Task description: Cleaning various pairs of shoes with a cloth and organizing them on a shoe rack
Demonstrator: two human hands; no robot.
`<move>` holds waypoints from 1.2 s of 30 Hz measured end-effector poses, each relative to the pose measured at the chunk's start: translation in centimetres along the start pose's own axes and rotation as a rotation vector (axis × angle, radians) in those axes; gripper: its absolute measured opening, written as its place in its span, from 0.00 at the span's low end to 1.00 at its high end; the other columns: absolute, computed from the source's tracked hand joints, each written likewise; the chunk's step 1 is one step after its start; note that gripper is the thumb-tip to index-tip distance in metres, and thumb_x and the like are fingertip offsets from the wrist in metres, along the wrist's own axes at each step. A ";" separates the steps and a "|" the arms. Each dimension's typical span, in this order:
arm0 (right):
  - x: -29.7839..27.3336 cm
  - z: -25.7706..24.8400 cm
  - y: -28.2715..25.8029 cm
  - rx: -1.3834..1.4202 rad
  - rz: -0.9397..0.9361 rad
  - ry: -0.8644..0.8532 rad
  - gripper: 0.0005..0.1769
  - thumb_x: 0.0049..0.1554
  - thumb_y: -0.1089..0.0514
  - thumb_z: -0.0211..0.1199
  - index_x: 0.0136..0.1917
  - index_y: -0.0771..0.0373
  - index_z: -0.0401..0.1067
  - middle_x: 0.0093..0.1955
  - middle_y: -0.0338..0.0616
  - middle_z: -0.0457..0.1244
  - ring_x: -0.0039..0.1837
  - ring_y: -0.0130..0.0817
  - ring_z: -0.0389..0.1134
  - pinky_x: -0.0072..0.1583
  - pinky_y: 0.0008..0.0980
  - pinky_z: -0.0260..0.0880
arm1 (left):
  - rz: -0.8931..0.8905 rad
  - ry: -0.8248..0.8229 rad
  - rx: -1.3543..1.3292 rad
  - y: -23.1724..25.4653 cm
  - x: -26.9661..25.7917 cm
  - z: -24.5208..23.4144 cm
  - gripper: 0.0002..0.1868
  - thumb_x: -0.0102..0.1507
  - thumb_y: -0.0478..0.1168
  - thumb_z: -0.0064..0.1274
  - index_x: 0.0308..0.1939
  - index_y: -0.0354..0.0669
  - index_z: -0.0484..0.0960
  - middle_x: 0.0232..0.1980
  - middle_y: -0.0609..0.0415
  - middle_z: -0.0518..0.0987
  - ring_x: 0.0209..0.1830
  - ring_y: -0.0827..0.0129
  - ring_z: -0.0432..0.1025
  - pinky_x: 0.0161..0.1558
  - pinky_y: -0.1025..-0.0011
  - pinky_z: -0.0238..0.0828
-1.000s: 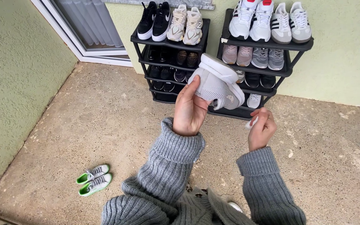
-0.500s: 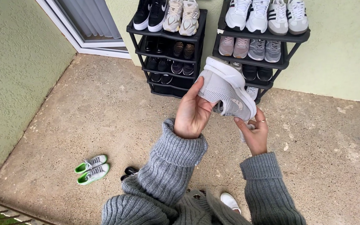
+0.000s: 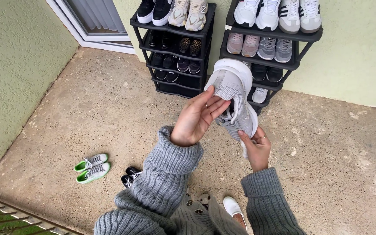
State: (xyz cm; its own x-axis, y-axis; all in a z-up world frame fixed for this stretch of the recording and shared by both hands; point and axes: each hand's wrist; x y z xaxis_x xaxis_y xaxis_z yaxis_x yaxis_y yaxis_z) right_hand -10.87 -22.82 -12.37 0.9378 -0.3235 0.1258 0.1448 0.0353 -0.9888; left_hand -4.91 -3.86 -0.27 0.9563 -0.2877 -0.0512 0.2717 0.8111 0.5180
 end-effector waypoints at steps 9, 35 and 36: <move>-0.3 -0.8 0.7 0.038 0.065 -0.031 0.25 0.54 0.61 0.73 0.64 0.59 0.73 0.44 0.44 0.71 0.39 0.22 0.69 0.36 0.20 0.69 | 0.033 -0.003 0.277 1.4 -2.2 2.4 0.30 0.69 0.42 0.50 0.62 0.13 0.65 0.65 0.14 0.66 0.68 0.32 0.62 0.66 0.47 0.62; -5.0 5.9 -0.7 0.132 0.173 -0.031 0.26 0.59 0.57 0.64 0.69 0.61 0.65 0.45 0.45 0.66 0.28 0.20 0.62 0.27 0.18 0.64 | 1.163 0.005 2.015 5.9 7.3 -7.6 0.33 0.63 0.37 0.51 0.73 0.59 0.67 0.65 0.56 0.79 0.33 0.54 0.81 0.36 0.57 0.81; -5.8 6.4 -1.3 0.159 0.226 -0.029 0.29 0.59 0.55 0.63 0.71 0.62 0.62 0.45 0.44 0.65 0.30 0.21 0.61 0.29 0.18 0.64 | 1.131 0.042 2.009 5.9 7.6 -8.3 0.33 0.62 0.36 0.51 0.73 0.57 0.68 0.64 0.53 0.79 0.34 0.54 0.81 0.36 0.57 0.81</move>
State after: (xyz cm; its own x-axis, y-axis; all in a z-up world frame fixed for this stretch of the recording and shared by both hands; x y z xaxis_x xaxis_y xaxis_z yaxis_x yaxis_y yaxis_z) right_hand -14.47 -14.99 -11.27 0.9604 -0.2630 -0.0924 -0.0240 0.2520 -0.9674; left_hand 4.89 2.98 -4.73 0.6023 -0.2120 0.7696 -0.5755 -0.7834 0.2346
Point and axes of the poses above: each hand's wrist, its own x-axis towards the middle knuckle, its own z-axis out of the palm, y = z × x
